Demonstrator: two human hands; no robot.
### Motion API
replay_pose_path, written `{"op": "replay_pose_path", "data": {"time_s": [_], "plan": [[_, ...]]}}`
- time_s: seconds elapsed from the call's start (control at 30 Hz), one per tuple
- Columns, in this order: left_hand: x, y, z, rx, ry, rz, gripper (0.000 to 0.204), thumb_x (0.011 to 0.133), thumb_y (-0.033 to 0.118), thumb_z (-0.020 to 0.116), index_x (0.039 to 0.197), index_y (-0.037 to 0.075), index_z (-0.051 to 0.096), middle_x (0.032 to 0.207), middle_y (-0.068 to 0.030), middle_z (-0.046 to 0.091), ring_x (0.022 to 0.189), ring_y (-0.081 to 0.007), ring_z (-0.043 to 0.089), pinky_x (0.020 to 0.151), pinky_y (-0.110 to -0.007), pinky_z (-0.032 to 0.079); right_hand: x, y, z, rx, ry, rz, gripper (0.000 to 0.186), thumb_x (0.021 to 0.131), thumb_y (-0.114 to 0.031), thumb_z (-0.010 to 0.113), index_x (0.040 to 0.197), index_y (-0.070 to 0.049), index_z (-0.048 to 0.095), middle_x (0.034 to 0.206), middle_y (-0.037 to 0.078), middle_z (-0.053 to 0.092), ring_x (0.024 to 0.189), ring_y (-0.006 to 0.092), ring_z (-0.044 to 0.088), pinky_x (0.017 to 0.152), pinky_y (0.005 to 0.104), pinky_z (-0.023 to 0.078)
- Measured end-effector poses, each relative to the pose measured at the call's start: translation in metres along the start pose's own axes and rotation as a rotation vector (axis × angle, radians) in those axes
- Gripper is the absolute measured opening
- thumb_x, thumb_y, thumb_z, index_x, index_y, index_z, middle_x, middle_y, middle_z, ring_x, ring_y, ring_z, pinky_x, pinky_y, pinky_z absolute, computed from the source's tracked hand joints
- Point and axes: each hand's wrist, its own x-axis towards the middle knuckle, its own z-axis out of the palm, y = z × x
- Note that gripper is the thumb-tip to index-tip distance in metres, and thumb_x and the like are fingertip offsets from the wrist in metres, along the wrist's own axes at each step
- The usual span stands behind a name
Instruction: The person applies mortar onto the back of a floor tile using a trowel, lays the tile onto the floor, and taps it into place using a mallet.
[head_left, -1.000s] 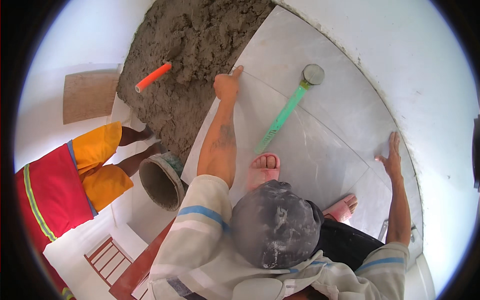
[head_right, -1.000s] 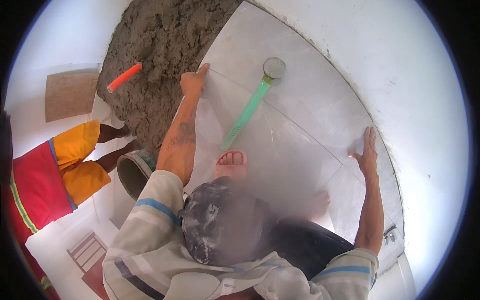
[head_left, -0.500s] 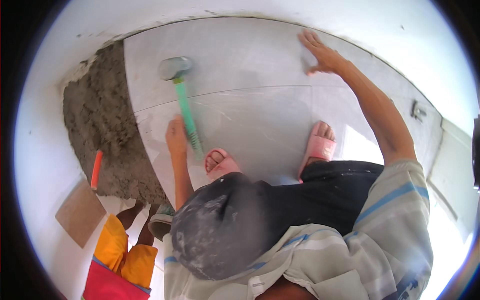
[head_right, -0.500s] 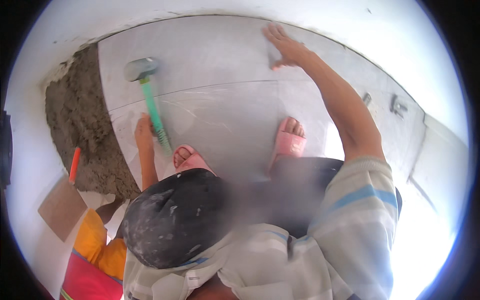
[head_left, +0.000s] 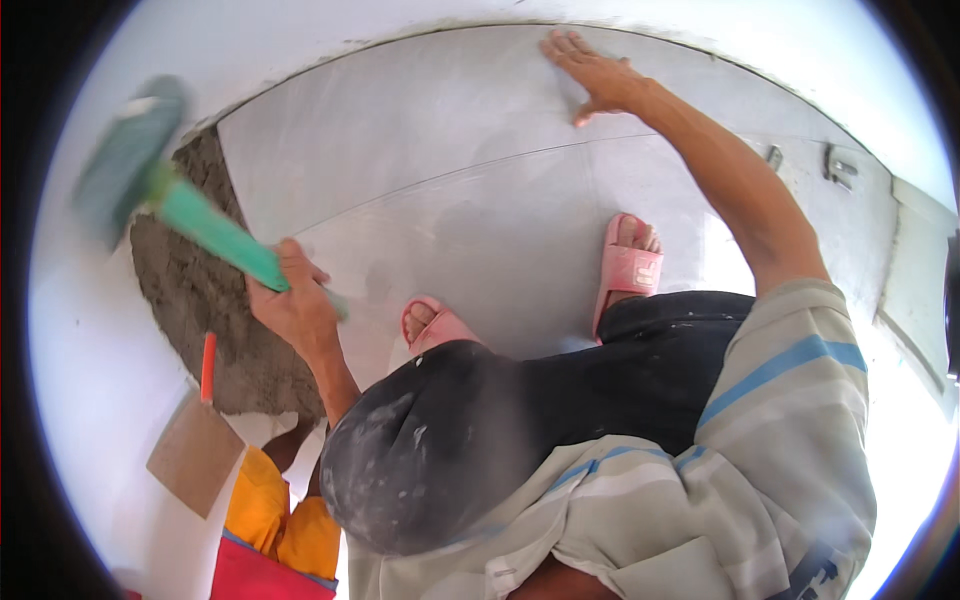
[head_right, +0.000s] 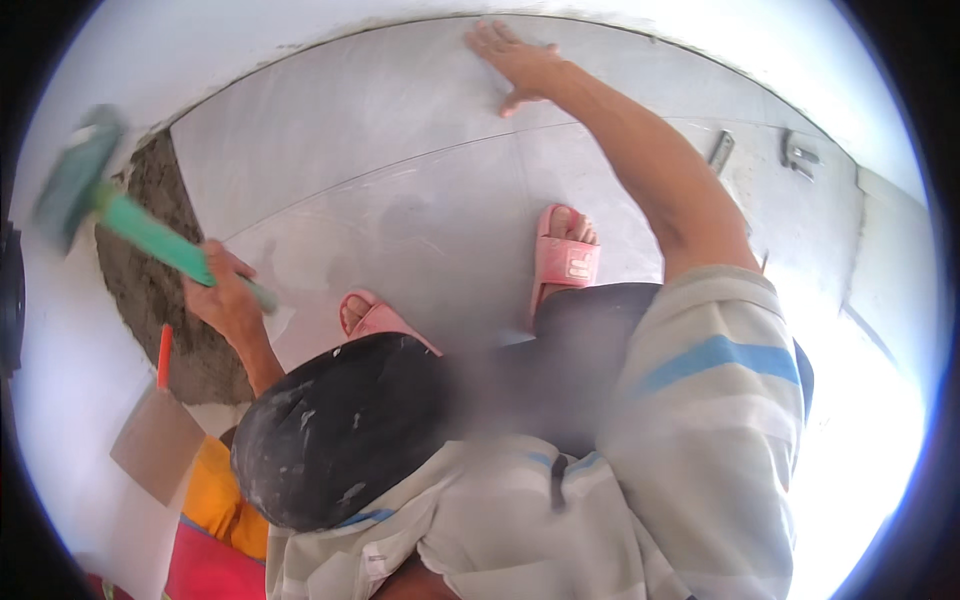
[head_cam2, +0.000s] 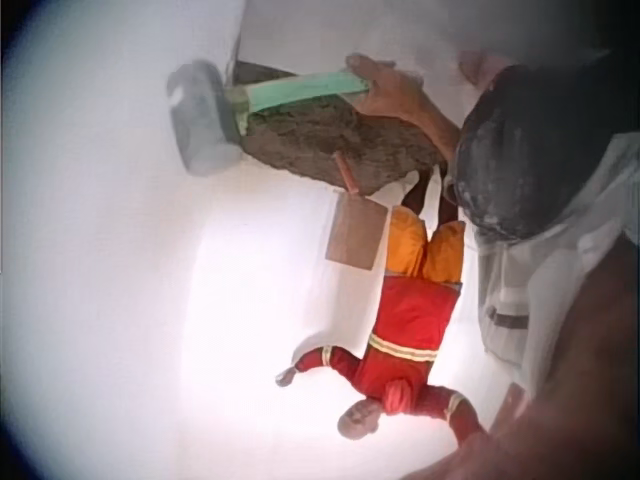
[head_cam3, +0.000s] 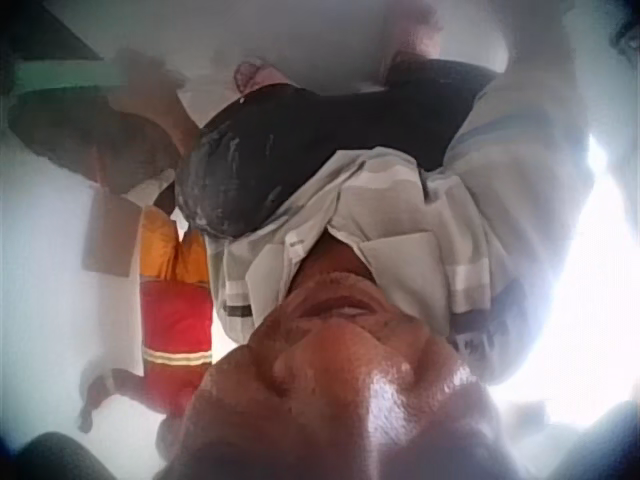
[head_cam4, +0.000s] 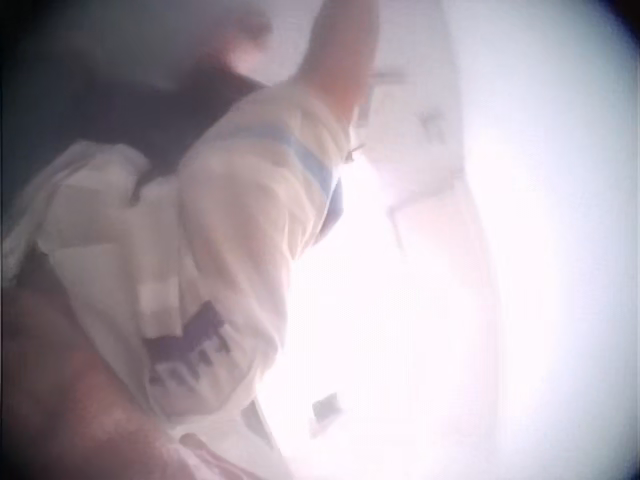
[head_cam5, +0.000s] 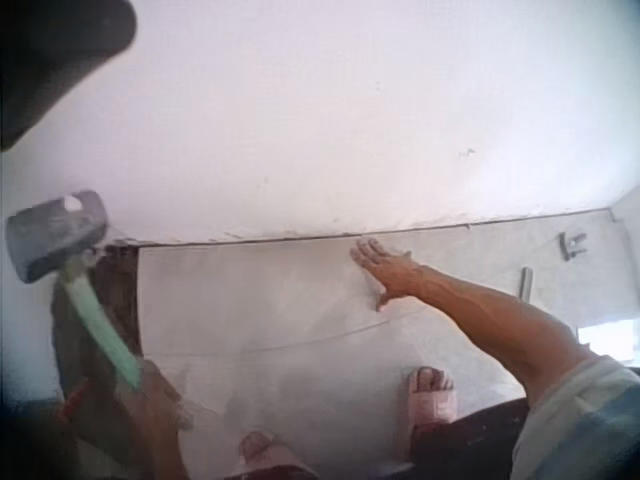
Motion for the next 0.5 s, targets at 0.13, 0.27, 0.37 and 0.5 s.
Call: {"op": "replay_pose_path", "data": {"time_s": [0.13,0.27,0.37,0.5], "plan": [[0.026,0.029,0.012,-0.278,0.217,0.343,0.027,0.092,0.024,0.066,0.078,0.005,0.054,0.056,-0.0011,0.052,0.05,-0.0105,0.05,0.052,-0.026,0.041,-0.002,0.003,0.005,0.018,0.002,-0.012,0.127,0.057,-0.019,0.09,0.153,-0.026,0.007,0.161,-0.002,0.0,0.148,0.0214,0.007,0.101,0.0781,0.029],[0.006,-0.036,0.038,-0.09,-0.034,0.042,0.03,0.09,0.029,0.068,0.091,0.001,0.057,0.066,-0.0074,0.062,0.063,-0.0132,0.058,0.058,-0.029,0.045,-0.002,0.0,0.004,-0.015,-0.003,0.013,0.128,0.056,-0.019,0.09,0.153,-0.026,0.007,0.161,-0.002,0.001,0.148,0.0224,0.007,0.103,0.0771,0.028],[-0.017,-0.121,0.044,0.531,-0.21,0.035,0.04,0.09,0.035,0.068,0.094,-0.004,0.057,0.068,-0.0113,0.062,0.064,-0.0158,0.057,0.059,-0.032,0.046,0.008,-0.022,0.0,-0.034,-0.017,-0.013,0.128,0.057,-0.02,0.09,0.153,-0.026,0.006,0.161,-0.002,0.0,0.148,0.0226,0.006,0.103,0.0771,0.028],[-0.011,-0.051,0.039,0.078,-0.255,-0.261,0.043,0.094,0.04,0.058,0.085,-0.002,0.056,0.062,-0.0095,0.057,0.059,-0.0164,0.054,0.057,-0.033,0.044,-0.006,0.003,0.002,-0.078,-0.058,0.048,0.129,0.058,-0.022,0.09,0.154,-0.027,0.004,0.161,-0.001,-0.002,0.148,0.023,0.005,0.102,0.0784,0.026]]}}
